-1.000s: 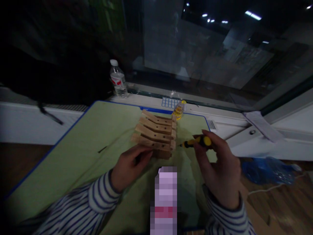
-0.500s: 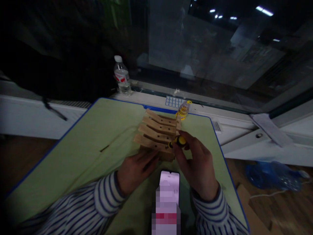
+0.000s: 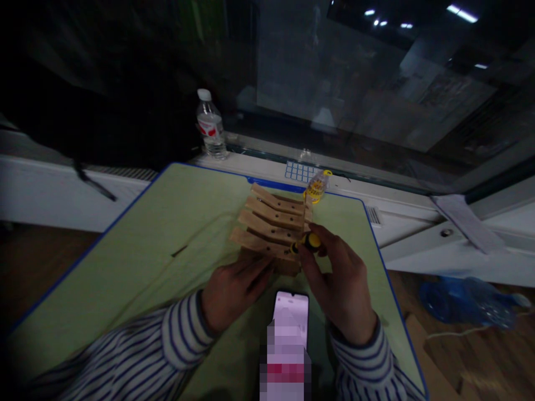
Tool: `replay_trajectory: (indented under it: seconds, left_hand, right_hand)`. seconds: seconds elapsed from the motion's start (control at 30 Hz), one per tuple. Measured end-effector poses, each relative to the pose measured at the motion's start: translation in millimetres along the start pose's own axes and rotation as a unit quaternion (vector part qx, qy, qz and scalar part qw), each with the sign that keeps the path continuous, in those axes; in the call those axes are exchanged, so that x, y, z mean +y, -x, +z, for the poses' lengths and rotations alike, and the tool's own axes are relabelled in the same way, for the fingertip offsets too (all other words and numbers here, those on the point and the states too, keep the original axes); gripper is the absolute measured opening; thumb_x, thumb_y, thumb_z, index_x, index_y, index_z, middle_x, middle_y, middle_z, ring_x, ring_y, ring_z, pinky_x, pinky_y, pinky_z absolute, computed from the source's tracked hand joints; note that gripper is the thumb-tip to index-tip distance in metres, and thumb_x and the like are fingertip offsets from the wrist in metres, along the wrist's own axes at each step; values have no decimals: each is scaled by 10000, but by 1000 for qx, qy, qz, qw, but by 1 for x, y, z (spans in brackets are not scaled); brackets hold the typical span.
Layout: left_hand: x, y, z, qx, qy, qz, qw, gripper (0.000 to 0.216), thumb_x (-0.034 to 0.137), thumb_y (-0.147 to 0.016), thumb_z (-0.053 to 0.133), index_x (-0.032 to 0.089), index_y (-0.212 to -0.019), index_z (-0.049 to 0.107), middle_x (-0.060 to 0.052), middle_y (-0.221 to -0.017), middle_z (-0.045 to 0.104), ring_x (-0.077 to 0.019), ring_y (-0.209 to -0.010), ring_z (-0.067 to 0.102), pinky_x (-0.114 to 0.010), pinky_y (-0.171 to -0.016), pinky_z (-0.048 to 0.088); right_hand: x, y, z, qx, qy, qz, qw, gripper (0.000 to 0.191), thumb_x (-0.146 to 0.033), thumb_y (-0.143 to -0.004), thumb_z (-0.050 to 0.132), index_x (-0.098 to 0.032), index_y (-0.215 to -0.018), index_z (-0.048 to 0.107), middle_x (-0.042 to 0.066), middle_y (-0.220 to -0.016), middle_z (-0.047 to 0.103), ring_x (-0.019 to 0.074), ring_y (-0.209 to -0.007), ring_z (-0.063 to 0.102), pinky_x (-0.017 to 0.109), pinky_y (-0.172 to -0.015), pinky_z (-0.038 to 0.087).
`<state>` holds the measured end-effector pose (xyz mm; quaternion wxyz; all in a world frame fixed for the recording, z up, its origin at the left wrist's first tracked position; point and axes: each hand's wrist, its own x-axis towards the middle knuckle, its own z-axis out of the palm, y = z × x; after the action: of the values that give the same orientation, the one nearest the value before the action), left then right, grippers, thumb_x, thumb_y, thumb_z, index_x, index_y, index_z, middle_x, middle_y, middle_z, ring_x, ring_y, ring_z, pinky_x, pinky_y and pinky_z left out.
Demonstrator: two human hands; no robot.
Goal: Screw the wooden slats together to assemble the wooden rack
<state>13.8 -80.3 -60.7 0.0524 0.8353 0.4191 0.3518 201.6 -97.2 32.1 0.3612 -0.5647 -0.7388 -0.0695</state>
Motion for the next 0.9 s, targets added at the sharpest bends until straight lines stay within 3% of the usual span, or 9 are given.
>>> replay_trajectory:
  seconds: [0.3,0.9]
  left_hand:
    - [0,1,2,5,-21,9,1000,243,258,-899,517,145,-1066,652,-85,-880,741,-204,-663,702,-322,-556,591]
    - [2,0,1,-1,-42,12,999,266,268,-907,497,138,-1087,643,-88,-888,739,-212,-652,695,-331,-520,568]
  right_hand:
    - [-1,0,0,-4,12,-6,1000,355,-299,-858,600,-197,-1195,553,64,-933,682,160,-755,650,256,-617,561]
    - [-2,0,-2,-4,18,-15,1000,350,-312,-856,594,-204,-1187,562,74,-957,689,184,-790,670,292,-655,565]
